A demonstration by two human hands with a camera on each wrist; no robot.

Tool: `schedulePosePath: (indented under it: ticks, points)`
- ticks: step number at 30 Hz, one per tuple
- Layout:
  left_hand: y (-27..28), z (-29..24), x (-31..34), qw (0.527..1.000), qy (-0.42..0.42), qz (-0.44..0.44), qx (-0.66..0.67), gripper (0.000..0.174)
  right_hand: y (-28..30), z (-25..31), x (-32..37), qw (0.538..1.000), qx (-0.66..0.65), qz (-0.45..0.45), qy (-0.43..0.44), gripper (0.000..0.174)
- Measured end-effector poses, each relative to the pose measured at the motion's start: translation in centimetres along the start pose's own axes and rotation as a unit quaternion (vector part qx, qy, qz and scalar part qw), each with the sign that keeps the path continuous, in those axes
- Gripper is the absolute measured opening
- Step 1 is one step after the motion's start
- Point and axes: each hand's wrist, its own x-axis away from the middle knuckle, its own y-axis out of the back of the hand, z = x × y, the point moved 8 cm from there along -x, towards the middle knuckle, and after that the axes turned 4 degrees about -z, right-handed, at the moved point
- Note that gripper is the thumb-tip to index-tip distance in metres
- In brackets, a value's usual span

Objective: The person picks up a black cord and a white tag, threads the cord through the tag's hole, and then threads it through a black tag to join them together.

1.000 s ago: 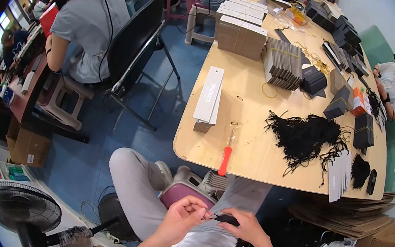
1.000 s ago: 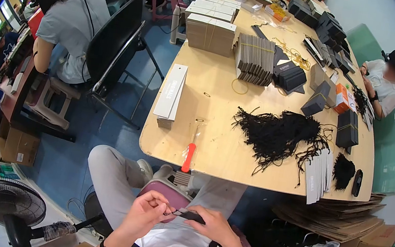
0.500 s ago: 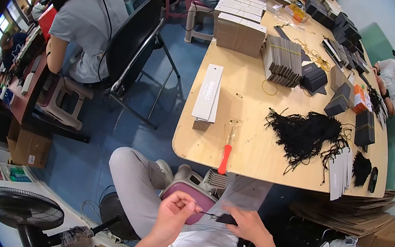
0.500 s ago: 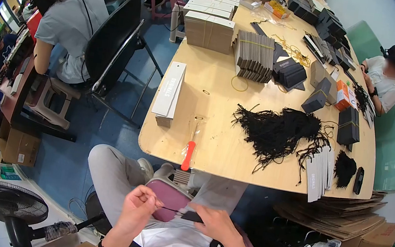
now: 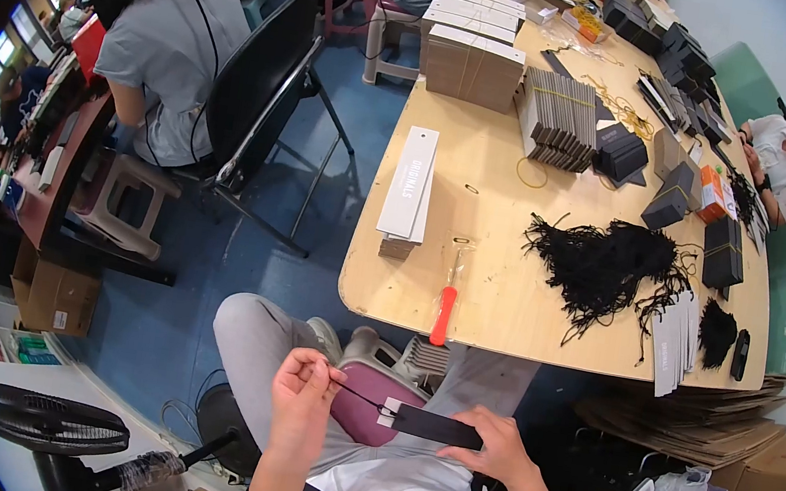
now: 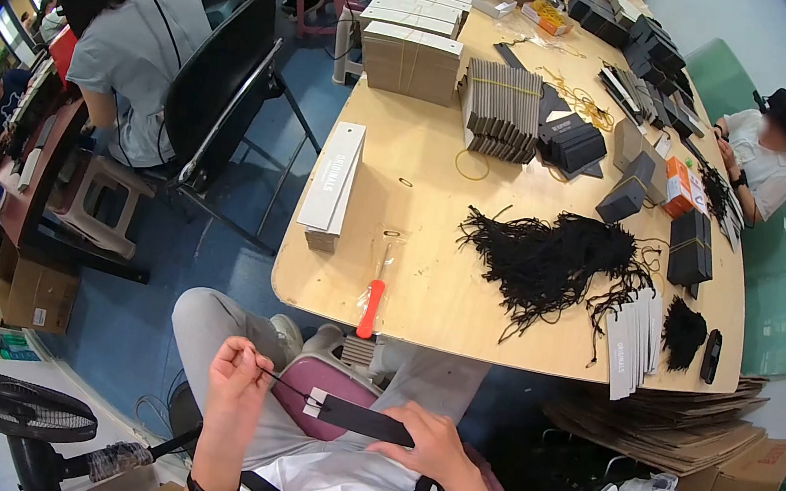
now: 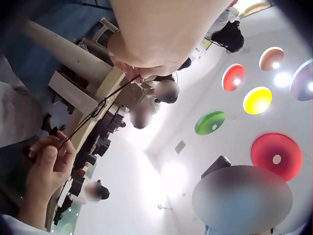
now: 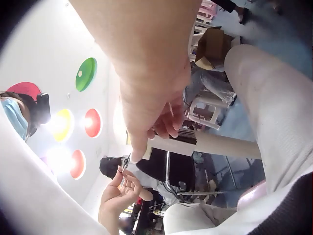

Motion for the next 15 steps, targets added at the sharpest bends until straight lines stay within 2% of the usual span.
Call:
schedulePosePath:
  ticks: [2,5,11,15]
  points:
    - [0.3,-0.3,-0.1,1.0,-0.006,-0.007,0.001,0.007,0.8,0.2,0.1,0.997,-0.029,-0.073,0.022,0.039]
    - [0.8,-0.6,0.0,1.0,-0.019,-0.013,0.008,0.007,1.1,0.1,0.3,0.994,-0.023,-0.1,0.023,0.039]
    - [1.9,-1.7,0.0,0.997,-0.066,-0.031,0.025,0.011,1.6,-0.8,0.6,0.994,-0.055,-0.096,-0.006,0.033]
    - [1.6,-1.9,-0.1,0.995,-0.089,-0.018,0.042,0.011,2.0,-0.5,0.8,0.994,-0.058,-0.09,-0.013,0.035]
